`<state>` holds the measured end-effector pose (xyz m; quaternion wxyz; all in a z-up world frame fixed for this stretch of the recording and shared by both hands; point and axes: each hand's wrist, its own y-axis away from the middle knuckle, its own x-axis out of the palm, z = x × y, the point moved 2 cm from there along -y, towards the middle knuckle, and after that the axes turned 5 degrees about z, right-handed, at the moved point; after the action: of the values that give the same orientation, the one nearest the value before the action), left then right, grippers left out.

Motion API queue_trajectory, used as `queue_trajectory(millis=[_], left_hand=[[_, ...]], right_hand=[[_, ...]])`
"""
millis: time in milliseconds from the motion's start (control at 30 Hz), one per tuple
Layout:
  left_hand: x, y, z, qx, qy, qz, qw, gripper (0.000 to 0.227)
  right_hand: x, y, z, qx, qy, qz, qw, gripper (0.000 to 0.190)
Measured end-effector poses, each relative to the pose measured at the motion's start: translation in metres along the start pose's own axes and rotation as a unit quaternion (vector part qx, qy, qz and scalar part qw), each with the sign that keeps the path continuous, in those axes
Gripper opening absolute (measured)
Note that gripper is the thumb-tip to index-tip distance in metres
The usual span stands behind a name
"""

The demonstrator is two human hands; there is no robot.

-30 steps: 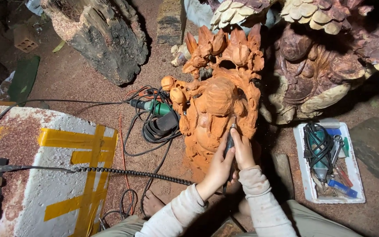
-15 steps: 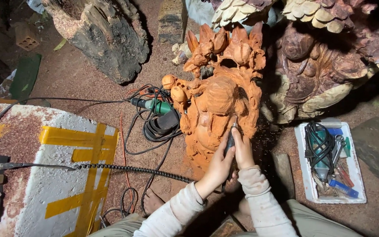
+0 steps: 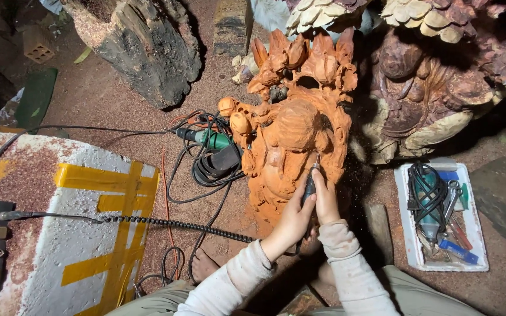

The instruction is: Using a handheld rotary tool to carve and refine the details of a wooden statue.

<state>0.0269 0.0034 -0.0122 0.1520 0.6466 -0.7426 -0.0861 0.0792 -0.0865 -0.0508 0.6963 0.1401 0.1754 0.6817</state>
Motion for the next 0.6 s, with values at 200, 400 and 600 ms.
queue_trajectory(millis=[200, 400, 600], left_hand=[[0.007, 0.012, -0.015, -0.009, 0.062, -0.025, 0.998, 0.056], [0.015, 0.02, -0.024, -0.005, 0.073, -0.047, 0.996, 0.057], [0.022, 0.021, -0.023, 0.006, 0.065, -0.067, 0.996, 0.058]], right_hand=[[-0.002, -0.003, 0.001, 0.006, 0.044, 0.004, 0.999, 0.054], [-0.007, -0.015, -0.019, 0.0, 0.074, 0.031, 0.997, 0.056], [-0.01, -0.02, -0.026, -0.029, 0.094, 0.067, 0.993, 0.057]])
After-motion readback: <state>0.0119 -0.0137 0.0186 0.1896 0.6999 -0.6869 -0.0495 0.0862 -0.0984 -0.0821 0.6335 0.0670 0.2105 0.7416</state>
